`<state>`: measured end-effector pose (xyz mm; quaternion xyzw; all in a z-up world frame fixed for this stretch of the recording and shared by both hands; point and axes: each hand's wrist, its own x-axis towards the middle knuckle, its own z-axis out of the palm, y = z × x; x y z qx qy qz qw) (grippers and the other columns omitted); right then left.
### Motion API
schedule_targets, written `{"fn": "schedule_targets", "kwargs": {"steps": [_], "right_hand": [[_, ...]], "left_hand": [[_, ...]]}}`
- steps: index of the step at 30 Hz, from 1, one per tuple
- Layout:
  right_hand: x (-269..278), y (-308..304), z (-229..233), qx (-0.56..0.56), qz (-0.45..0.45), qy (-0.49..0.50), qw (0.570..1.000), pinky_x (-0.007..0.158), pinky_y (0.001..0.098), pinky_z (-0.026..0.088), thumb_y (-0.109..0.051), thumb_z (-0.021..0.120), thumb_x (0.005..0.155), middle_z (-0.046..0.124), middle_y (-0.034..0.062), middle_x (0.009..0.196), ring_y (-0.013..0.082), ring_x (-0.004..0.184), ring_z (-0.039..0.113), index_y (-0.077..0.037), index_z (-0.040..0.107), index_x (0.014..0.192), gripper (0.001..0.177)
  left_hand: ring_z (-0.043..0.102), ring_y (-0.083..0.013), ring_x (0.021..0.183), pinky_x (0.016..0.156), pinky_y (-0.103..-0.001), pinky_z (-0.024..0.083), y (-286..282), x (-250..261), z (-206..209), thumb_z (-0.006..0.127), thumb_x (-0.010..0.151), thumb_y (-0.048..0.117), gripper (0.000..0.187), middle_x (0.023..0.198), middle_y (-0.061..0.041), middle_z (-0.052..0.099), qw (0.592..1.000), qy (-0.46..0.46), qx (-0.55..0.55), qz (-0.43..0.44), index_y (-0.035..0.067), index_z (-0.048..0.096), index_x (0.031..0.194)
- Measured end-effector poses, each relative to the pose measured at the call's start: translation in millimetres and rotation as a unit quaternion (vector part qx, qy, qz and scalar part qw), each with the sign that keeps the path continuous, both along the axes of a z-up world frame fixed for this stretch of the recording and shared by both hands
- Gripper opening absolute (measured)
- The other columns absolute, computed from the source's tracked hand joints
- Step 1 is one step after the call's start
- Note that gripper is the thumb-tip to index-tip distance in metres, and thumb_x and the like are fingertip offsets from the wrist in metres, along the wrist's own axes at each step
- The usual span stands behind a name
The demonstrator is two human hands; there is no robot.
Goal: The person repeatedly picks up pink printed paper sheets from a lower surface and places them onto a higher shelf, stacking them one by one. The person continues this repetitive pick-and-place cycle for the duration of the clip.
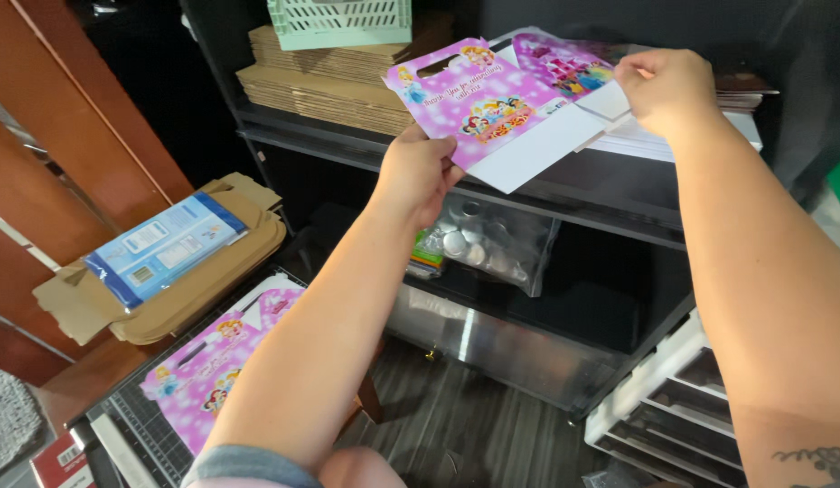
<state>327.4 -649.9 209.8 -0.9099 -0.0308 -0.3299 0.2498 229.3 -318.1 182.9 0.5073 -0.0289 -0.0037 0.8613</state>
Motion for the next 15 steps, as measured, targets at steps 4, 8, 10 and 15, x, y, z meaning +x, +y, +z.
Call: {"fn": "schedule_targets", "kwargs": {"steps": [4, 8, 10, 15], "right_hand": [[-26, 41, 12, 0.108, 0.051, 0.031, 0.992, 0.082, 0.0319, 0.052, -0.028, 0.07, 0.103, 0.077, -0.0024, 0.114, 0.0117, 0.101, 0.069, -0.018, 0.08, 0.116, 0.019], [-25, 79, 7, 0.261, 0.137, 0.068, 0.953, 0.06, 0.0264, 0.05, -0.022, 0.075, 0.099, 0.076, -0.003, 0.096, 0.0057, 0.077, 0.065, -0.019, 0.08, 0.113, 0.015], [-29, 106, -2, 0.286, 0.166, 0.078, 0.941, 0.062, 0.0254, 0.053, -0.02, 0.077, 0.097, 0.077, -0.0018, 0.096, 0.0056, 0.077, 0.068, -0.018, 0.079, 0.112, 0.015], [-47, 188, -44, 0.333, 0.296, 0.114, 0.888, 0.079, 0.0206, 0.061, -0.016, 0.078, 0.097, 0.077, 0.0007, 0.101, 0.0046, 0.086, 0.071, -0.014, 0.076, 0.112, 0.015]], "left_hand": [[0.072, -0.0227, 0.094, 0.072, -0.03, 0.06, 30, -7, -1, 0.051, 0.096, -0.003, 0.03, 0.113, -0.013, 0.074, 0.999, -0.024, -0.02, -0.006, 0.005, 0.061, 0.124], [0.072, -0.0279, 0.108, 0.089, -0.035, 0.063, 73, -42, 4, 0.051, 0.098, -0.003, 0.03, 0.125, -0.017, 0.073, 0.999, -0.023, -0.027, 0.004, 0.002, 0.06, 0.127], [0.073, -0.0236, 0.098, 0.078, -0.031, 0.061, 104, -57, -9, 0.056, 0.096, 0.0, 0.026, 0.118, -0.015, 0.075, 0.999, -0.042, -0.01, 0.022, 0.003, 0.063, 0.121], [0.073, -0.0187, 0.093, 0.078, -0.03, 0.061, 175, -135, -22, 0.063, 0.095, 0.008, 0.026, 0.113, -0.01, 0.076, 0.991, -0.03, 0.055, 0.119, 0.005, 0.067, 0.12]]}}
